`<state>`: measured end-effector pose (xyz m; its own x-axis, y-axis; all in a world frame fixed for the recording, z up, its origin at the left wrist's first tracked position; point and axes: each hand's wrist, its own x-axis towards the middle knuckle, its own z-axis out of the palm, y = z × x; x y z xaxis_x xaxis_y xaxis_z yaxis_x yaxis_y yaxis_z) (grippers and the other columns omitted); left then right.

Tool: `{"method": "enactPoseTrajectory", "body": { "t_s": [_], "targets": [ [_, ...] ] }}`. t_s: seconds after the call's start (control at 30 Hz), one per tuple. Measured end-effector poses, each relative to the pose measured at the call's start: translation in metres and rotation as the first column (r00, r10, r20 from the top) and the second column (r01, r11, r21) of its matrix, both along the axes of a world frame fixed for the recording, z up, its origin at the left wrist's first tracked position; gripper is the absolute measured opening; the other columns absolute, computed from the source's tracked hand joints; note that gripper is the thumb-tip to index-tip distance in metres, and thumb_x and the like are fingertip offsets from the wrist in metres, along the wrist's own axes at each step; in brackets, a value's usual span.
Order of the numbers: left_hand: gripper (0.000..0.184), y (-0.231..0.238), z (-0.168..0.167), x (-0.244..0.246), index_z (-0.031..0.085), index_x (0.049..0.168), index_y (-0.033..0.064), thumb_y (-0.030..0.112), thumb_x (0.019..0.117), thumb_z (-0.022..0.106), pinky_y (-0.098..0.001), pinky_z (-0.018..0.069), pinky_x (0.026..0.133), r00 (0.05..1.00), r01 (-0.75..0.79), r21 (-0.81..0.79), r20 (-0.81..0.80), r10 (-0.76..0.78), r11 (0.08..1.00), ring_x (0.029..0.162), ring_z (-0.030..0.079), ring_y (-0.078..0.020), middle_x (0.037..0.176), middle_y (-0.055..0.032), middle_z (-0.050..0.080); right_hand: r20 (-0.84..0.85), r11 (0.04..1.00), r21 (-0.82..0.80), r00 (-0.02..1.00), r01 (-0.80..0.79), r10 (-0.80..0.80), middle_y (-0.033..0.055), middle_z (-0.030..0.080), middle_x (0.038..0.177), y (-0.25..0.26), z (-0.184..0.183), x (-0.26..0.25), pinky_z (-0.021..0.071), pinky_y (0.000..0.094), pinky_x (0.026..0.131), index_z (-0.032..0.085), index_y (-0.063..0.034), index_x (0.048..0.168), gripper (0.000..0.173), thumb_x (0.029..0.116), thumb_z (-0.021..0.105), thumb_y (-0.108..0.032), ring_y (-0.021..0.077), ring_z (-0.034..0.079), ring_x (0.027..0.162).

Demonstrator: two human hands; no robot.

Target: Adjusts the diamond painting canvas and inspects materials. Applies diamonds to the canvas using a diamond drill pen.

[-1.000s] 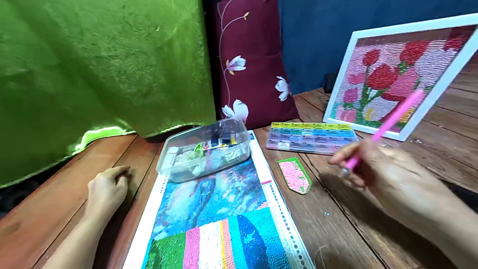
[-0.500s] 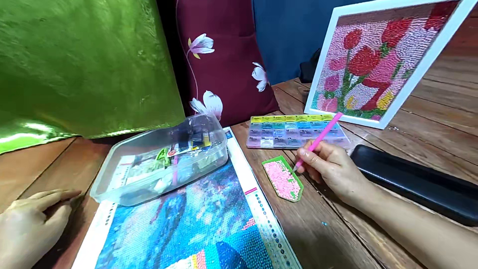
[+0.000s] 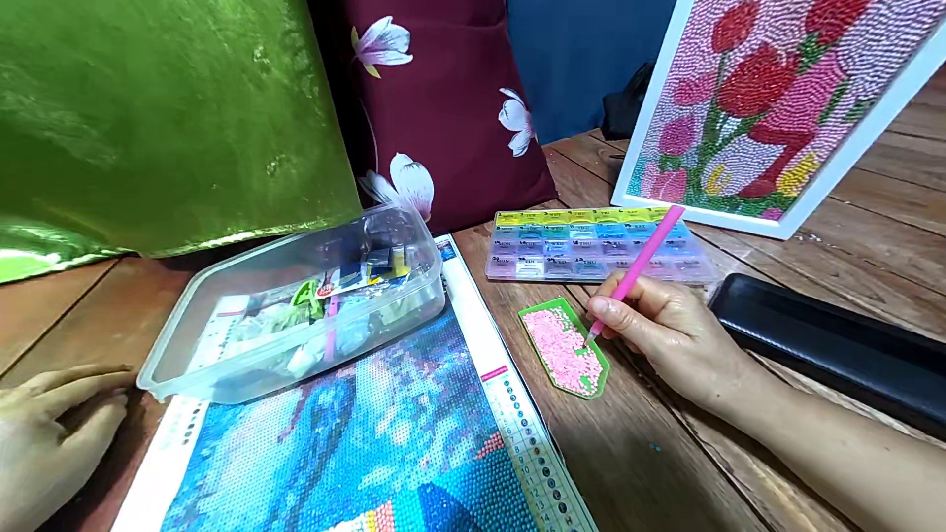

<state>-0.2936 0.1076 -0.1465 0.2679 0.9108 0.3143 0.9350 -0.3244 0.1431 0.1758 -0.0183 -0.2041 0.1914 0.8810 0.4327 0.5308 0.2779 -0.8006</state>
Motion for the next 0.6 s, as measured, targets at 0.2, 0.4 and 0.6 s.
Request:
{"method": "enactPoseTrajectory", "body": {
  "t_s": [0.2, 0.4, 0.6],
  "targets": [
    [0.020, -0.0008, 0.0009, 0.0025, 0.065, 0.104, -0.0226, -0.013, 0.0945, 0.050, -0.0620, 0.0405, 0.103, 1.000, -0.013, -0.010, 0.012, 0.014, 1.000, 0.115, 0.057, -0.0560, 0.119, -0.0433, 0.060, 0.000, 1.000, -0.002, 1.000, 0.012, -0.012, -0.0122, 0.055, 0.066, -0.0006, -0.0002, -0.0002, 0.0366, 0.0122, 0.048, 0.062, -0.0192, 0.084, 0.022, 0.1018, 0.055, -0.028, -0.0048, 0.048, 0.053],
    [0.019, -0.0004, 0.0013, 0.0033, 0.065, 0.104, -0.0231, -0.014, 0.0942, 0.051, -0.0618, 0.0400, 0.104, 1.000, -0.011, -0.009, 0.008, 0.011, 1.000, 0.116, 0.057, -0.0567, 0.120, -0.0442, 0.059, 0.016, 1.000, -0.006, 1.000, 0.004, -0.004, -0.0126, 0.054, 0.065, -0.0010, 0.0000, -0.0008, 0.0376, 0.0125, 0.050, 0.061, -0.0198, 0.082, 0.023, 0.1018, 0.054, -0.029, -0.0048, 0.048, 0.055],
    [0.019, -0.0007, 0.0013, 0.0032, 0.065, 0.104, -0.0226, -0.014, 0.0943, 0.051, -0.0610, 0.0395, 0.105, 1.000, -0.018, -0.013, 0.010, 0.018, 1.000, 0.117, 0.056, -0.0562, 0.120, -0.0436, 0.059, 0.039, 1.000, 0.009, 0.999, 0.005, -0.005, -0.0126, 0.058, 0.069, -0.0009, -0.0007, -0.0013, 0.0440, 0.0128, 0.056, 0.064, -0.0200, 0.084, 0.021, 0.1011, 0.055, -0.028, -0.0047, 0.055, 0.061]
  ]
}}
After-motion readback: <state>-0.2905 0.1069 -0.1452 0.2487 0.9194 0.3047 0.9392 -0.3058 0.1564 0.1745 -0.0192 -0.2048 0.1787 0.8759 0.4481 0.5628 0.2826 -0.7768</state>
